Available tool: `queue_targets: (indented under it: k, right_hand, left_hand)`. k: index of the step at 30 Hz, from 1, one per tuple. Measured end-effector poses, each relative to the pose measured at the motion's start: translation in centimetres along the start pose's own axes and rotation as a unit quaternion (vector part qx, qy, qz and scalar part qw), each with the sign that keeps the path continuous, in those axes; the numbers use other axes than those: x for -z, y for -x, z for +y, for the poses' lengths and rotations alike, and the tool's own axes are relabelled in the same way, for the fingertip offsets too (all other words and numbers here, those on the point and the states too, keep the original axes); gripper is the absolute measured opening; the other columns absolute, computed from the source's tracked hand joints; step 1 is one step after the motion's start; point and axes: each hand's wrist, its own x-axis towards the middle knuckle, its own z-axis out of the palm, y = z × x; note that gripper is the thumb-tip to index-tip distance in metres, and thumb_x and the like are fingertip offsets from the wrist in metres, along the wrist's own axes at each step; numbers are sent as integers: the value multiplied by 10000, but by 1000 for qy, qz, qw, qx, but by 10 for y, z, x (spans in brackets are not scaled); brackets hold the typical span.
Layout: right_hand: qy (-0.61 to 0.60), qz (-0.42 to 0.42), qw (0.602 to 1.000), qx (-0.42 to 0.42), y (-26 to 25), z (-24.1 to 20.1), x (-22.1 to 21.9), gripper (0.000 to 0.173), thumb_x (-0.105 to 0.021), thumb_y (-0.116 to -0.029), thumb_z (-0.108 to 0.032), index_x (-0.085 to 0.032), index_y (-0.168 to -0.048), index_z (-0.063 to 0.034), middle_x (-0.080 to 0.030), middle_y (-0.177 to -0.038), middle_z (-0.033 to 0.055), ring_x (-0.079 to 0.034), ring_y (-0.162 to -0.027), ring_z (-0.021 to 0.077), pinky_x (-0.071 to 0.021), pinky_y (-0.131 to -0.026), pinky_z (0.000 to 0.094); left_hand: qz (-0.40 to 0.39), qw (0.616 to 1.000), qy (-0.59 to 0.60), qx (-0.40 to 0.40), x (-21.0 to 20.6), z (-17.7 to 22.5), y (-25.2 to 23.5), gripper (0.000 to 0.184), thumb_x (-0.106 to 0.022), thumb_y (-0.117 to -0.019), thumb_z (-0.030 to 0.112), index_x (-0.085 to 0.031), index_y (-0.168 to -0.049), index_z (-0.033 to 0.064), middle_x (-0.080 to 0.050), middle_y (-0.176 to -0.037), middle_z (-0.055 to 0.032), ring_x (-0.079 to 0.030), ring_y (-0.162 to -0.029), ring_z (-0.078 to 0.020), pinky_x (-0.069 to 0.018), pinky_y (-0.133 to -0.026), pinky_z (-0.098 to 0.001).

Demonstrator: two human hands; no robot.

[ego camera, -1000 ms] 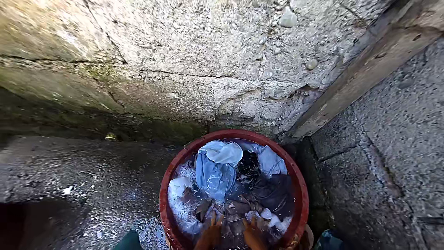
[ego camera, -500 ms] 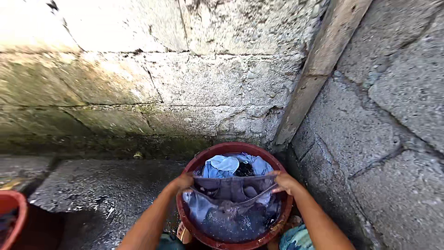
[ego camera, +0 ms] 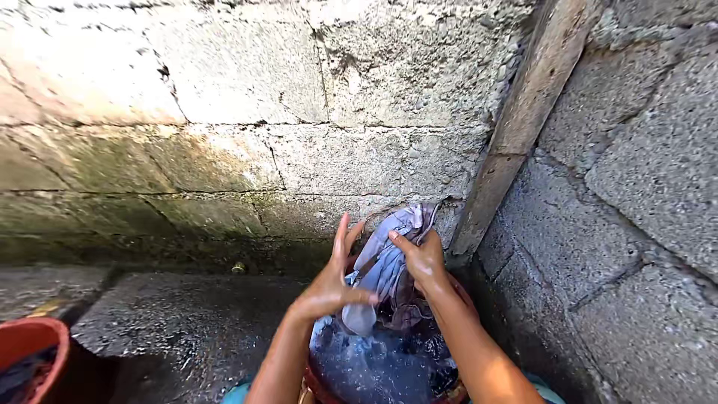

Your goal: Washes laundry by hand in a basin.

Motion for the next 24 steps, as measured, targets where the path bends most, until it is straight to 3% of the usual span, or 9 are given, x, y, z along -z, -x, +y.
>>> queue_targets:
  k: [2,5,7,9,11,15,19,22,24]
  right_hand:
    - [-40,13,999,22,10,-5,-7,414,-746,-943,-200,-598,-1286,-21,-696,-1062,122,-671,-976,177,-559,-885,419]
    - [-101,8,993,58,31,-8,-24,303,-714,-940,-129,-633,-1200,5,-704,-970,79,-675,-914,101,-568,-856,325]
    - [-164,3,984,64,47,-4,-25,312,-696,-917,-52,-624,-1206,44,-708,-983,71,-679,-932,69,-573,-881,267]
    - [-223,40,973,45,55,5,-8,290,-652,-919,9,-588,-1195,67,-709,-974,71,-698,-908,76,-602,-852,267]
    - [-259,113,959,-7,47,24,25,287,-584,-993,-6,-528,-1268,55,-705,-1002,98,-715,-909,123,-625,-836,315]
    - [-264,235,917,-186,16,128,81,441,-454,-1102,-329,-485,-1417,-22,-660,-1217,166,-675,-1083,234,-578,-930,446]
    - [-344,103,857,-371,44,214,70,687,-264,-1038,-662,-550,-1376,-136,-669,-1209,148,-653,-1071,295,-544,-859,561]
    - [-516,2,793,-324,61,220,55,851,-146,-949,-807,-602,-1298,-179,-725,-1123,112,-702,-1030,270,-586,-838,538]
    - [-540,18,805,-246,55,205,54,685,-195,-1038,-655,-598,-1294,-165,-737,-1121,79,-716,-1047,212,-608,-876,472]
  left_hand:
    - [76,992,-23,96,-32,-82,37,1605,-1002,-442,308,35,-1631,14,-89,-1677,-291,-173,-1534,-475,-268,-1214,-622]
    - [149,964,-7,219,-108,-160,54,1436,-980,-479,184,-112,-1585,-109,50,-1642,-382,-13,-1521,-563,-55,-1247,-645]
    - [216,937,68,268,-144,-169,42,945,-843,-726,56,-336,-1506,-110,-211,-1609,-348,-251,-1488,-448,-248,-1214,-540]
    - [308,894,192,262,-163,-166,27,379,-633,-916,-34,-544,-1280,-92,-606,-1204,-202,-591,-1104,-205,-499,-966,-344]
    - [370,827,353,233,-163,-171,12,120,-480,-998,-27,-562,-1082,0,-633,-812,-76,-615,-682,-119,-544,-633,-281]
    - [388,763,484,181,-149,-129,-9,219,-332,-1084,104,-549,-1060,81,-648,-746,-41,-630,-602,-127,-545,-531,-293]
    - [358,749,528,181,-164,-92,-5,413,-183,-1119,270,-562,-1056,118,-686,-780,-22,-685,-699,-121,-592,-615,-314]
    - [347,702,586,206,-169,-97,11,535,-131,-1112,387,-600,-1015,149,-714,-806,-21,-710,-747,-143,-608,-660,-349]
    - [335,702,589,220,-163,-112,22,511,-143,-1112,348,-604,-1013,153,-723,-827,-20,-713,-766,-144,-607,-682,-348]
